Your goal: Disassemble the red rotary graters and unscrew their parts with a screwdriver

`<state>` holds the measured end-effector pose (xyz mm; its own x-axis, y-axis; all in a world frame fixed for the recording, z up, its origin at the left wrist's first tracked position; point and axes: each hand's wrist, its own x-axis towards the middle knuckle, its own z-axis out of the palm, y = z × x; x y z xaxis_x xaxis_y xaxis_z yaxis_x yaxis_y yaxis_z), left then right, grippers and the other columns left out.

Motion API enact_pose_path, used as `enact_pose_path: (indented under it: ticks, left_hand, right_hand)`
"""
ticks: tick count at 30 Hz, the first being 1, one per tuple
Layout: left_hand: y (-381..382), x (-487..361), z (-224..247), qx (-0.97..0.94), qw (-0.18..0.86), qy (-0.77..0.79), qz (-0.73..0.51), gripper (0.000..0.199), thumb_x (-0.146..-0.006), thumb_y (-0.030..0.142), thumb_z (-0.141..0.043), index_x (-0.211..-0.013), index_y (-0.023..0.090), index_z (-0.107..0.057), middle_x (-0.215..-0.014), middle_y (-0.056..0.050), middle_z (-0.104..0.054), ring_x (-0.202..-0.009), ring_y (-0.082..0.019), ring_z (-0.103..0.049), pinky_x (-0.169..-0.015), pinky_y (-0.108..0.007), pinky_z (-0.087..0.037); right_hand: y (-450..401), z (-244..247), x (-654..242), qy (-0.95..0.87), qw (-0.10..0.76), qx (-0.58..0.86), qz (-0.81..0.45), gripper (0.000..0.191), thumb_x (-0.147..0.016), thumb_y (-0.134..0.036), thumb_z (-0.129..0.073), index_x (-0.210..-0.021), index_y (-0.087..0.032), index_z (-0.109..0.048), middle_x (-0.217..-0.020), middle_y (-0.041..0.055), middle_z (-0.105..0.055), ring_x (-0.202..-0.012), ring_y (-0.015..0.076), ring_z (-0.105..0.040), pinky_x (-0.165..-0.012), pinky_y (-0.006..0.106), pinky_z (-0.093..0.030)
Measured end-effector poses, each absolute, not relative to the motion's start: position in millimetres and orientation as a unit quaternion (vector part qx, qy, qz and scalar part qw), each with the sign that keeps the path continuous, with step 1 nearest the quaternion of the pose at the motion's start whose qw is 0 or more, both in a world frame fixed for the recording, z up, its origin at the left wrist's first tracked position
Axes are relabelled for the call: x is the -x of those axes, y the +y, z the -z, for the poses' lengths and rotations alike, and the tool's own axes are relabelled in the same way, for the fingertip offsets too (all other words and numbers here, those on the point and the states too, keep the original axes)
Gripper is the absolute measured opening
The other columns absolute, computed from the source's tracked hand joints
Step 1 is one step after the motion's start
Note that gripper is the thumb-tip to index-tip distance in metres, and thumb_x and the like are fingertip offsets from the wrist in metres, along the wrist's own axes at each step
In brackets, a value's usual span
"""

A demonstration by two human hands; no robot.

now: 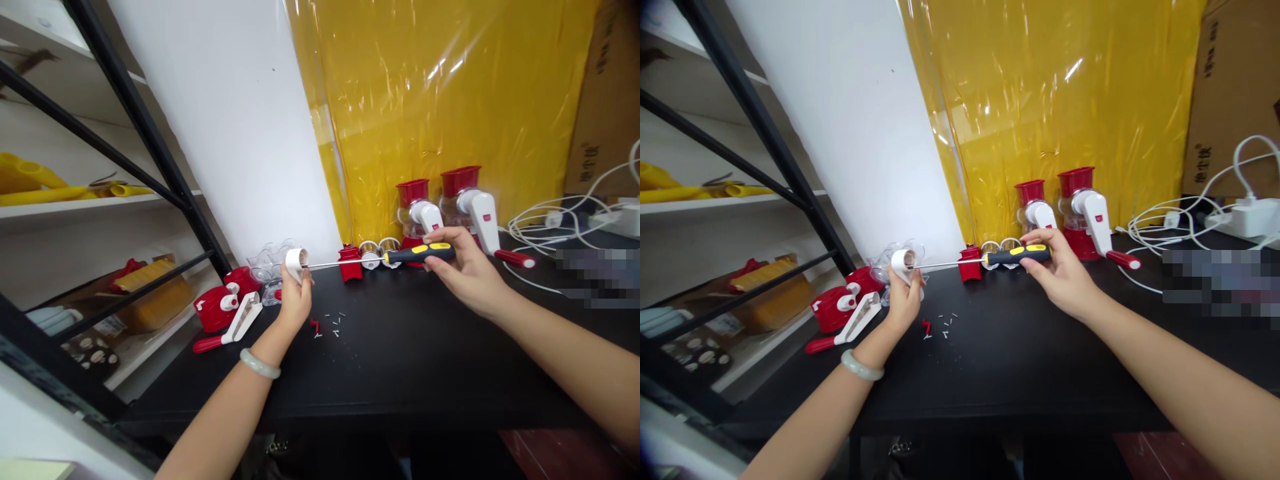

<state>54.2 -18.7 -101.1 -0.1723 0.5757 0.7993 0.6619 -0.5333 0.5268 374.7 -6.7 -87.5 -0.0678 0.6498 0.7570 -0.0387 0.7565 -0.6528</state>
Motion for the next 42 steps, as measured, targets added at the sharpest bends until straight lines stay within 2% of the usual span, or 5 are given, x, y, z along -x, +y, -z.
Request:
enact_pose_path:
  ticks: [7, 17, 27, 35, 42]
  left_hand:
    - [-20, -59, 106, 0.663, 0.034, -0.462, 0.588, 0.041, -0.09, 0.026, -0.05, -0.127, 0.018, -0.034, -0.076, 0.001, -0.058, -0.067, -0.013, -0.058, -0.07, -0.029, -0.047]
    - [-21, -50, 97, 0.639, 0.045, -0.474, 0.604, 0.042, -0.089, 0.026, -0.05, -0.127, 0.017, -0.033, -0.075, 0.001, -0.056, -0.065, -0.013, -0.057, -0.068, -0.029, -0.047]
    - [-22, -52, 97, 0.632, 0.049, -0.468, 0.615, 0.04, -0.091, 0.03, -0.049, -0.124, 0.016, -0.032, -0.075, 0.001, -0.056, -0.062, -0.013, -0.056, -0.064, -0.029, -0.046]
    - [-17, -47, 96, 0.634, 0.01, -0.451, 0.628, 0.028, -0.09, 0.032, -0.051, -0.11, 0.019, -0.036, -0.07, 0.004, -0.054, -0.062, -0.012, -0.055, -0.065, -0.028, -0.046]
    - [-18, -50, 96, 0.63, -0.002, -0.453, 0.631, 0.027, -0.091, 0.035, -0.051, -0.108, 0.021, -0.036, -0.07, 0.004, -0.054, -0.063, -0.012, -0.055, -0.066, -0.027, -0.045]
  right_hand:
    - [-3, 85, -378, -0.597, 0.59, 0.317, -0.441, 0.058, -0.087, -0.069, -0.034, -0.085, -0.018, -0.061, -0.045, -0.0004, -0.048, -0.033, 0.0132, -0.04, -0.032, 0.027, -0.028]
    - [-12, 92, -373, -0.676, 0.68, 0.206, -0.197, 0.033, -0.081, -0.037, -0.066, -0.11, -0.028, -0.052, -0.105, 0.0058, -0.058, -0.097, 0.0216, -0.06, -0.083, 0.036, -0.051]
    - [-23, 86, -367, -0.648, 0.579, 0.289, -0.402, 0.05, -0.092, -0.062, -0.029, -0.094, -0.022, -0.059, -0.057, 0.0015, -0.053, -0.044, 0.0164, -0.051, -0.04, 0.03, -0.039]
    - [-25, 89, -375, -0.743, 0.645, 0.171, -0.044, 0.019, -0.083, -0.031, -0.065, -0.102, -0.029, -0.061, -0.094, 0.0069, -0.062, -0.087, 0.0246, -0.061, -0.078, 0.043, -0.051]
    - [-32, 89, -358, -0.655, 0.701, 0.174, -0.221, 0.038, -0.08, -0.046, -0.066, -0.111, -0.031, -0.05, -0.103, 0.0063, -0.057, -0.094, 0.0229, -0.061, -0.078, 0.039, -0.053]
